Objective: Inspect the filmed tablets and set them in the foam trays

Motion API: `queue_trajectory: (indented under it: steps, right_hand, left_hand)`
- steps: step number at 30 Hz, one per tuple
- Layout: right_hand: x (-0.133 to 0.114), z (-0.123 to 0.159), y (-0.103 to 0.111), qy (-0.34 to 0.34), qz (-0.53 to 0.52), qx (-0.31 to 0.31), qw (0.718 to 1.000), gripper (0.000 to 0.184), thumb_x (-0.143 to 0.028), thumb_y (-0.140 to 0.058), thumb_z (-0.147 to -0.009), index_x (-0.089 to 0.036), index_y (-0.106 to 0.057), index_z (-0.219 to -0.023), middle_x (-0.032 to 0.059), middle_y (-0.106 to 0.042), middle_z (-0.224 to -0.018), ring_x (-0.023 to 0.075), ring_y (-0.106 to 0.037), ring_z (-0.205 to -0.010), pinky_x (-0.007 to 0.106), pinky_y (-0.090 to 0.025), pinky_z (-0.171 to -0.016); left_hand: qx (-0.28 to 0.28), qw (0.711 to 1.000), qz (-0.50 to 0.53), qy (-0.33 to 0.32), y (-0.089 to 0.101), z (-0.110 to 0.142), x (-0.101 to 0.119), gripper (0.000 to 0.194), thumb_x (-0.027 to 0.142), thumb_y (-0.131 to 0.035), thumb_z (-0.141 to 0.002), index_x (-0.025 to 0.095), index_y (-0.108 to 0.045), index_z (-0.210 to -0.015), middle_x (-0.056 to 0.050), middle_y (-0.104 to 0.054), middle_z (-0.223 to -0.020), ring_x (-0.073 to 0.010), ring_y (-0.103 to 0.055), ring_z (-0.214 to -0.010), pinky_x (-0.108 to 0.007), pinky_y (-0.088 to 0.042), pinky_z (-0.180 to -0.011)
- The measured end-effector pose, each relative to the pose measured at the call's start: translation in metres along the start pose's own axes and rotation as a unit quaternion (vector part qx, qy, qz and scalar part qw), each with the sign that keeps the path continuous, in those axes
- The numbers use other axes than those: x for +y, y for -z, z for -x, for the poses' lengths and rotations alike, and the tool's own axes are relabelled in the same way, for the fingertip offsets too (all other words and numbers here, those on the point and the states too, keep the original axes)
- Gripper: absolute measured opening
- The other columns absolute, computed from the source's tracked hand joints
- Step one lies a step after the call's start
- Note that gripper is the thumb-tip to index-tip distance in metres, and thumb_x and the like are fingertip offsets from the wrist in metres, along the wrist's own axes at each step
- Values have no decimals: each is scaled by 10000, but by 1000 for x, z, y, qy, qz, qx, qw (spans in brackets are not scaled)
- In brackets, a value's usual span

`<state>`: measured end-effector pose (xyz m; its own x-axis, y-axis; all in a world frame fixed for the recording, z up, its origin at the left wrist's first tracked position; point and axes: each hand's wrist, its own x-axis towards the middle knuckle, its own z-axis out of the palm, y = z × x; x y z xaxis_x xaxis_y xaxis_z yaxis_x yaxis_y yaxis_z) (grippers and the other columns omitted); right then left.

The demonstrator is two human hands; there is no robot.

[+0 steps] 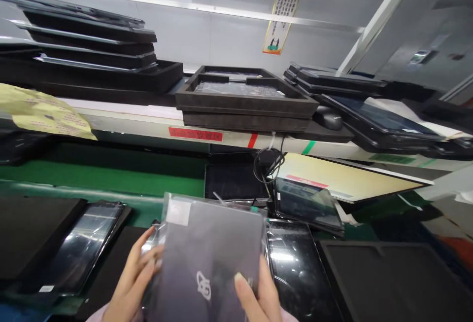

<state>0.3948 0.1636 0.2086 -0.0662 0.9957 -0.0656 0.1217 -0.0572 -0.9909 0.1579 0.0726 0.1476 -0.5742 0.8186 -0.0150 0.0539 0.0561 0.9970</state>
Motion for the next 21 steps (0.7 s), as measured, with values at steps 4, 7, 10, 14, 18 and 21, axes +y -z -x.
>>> queue_trajectory:
  steps: [4, 7, 10, 14, 18, 21]
  right_hand:
    - [40, -26, -20, 104, 188, -195, 957, 492, -478, -427, -882, -198, -458, -1285, 93, -676, -1091, 225, -641, -977, 308, -498, -848]
    - [68, -39, -48, 94, 311, -255, 911, 436, -322, -263, -935, -159, -365, -1326, 114, -694, -961, 250, -667, -869, 342, -490, -784]
    - [83, -50, -71, 20, 439, -268, 857, 429, -187, -244, -913, -96, -337, -1322, 168, -687, -923, 314, -665, -889, 393, -475, -779]
    - [83, -60, -86, -45, 495, -249, 831, 436, -168, -264, -914, -71, -304, -1338, 202, -673, -971, 348, -649, -923, 430, -460, -800]
    - [78, -59, -94, -59, 503, -249, 826, 432, -179, -282, -915, -86, -306, -1337, 197, -667, -1000, 342, -644, -942, 432, -453, -827]
    - [78, -53, -102, -54, 508, -251, 822, 429, -192, -275, -916, -101, -309, -1334, 184, -672, -995, 351, -644, -936, 440, -458, -813]
  left_hand:
    - [123, 890, -429, 94, 25, -25, -101, 587, 488, -477, -771, -12, -546, -1070, -255, -552, -1052, -388, -529, -1037, -520, -396, -951]
    - [153, 744, -633, 150, 36, -12, -162, 657, 616, -551, -726, 16, -561, -993, -212, -515, -978, -385, -535, -936, -435, -451, -773]
    - [185, 715, -649, 179, 33, -1, -187, 728, 684, -588, -663, 57, -525, -1027, -147, -494, -957, -330, -536, -900, -367, -439, -693]
    - [230, 723, -596, 262, 30, -11, -187, 826, 781, -547, -595, 91, -495, -1047, -145, -483, -1034, -346, -521, -946, -378, -437, -669]
    - [162, 774, -536, 297, 50, -31, -187, 805, 767, -514, -617, 80, -499, -1036, -181, -492, -1101, -377, -505, -1051, -407, -442, -772]
    - [74, 812, -474, 332, 71, -43, -183, 845, 728, -575, -561, 20, -530, -1020, -286, -511, -1135, -440, -472, -1138, -455, -407, -887]
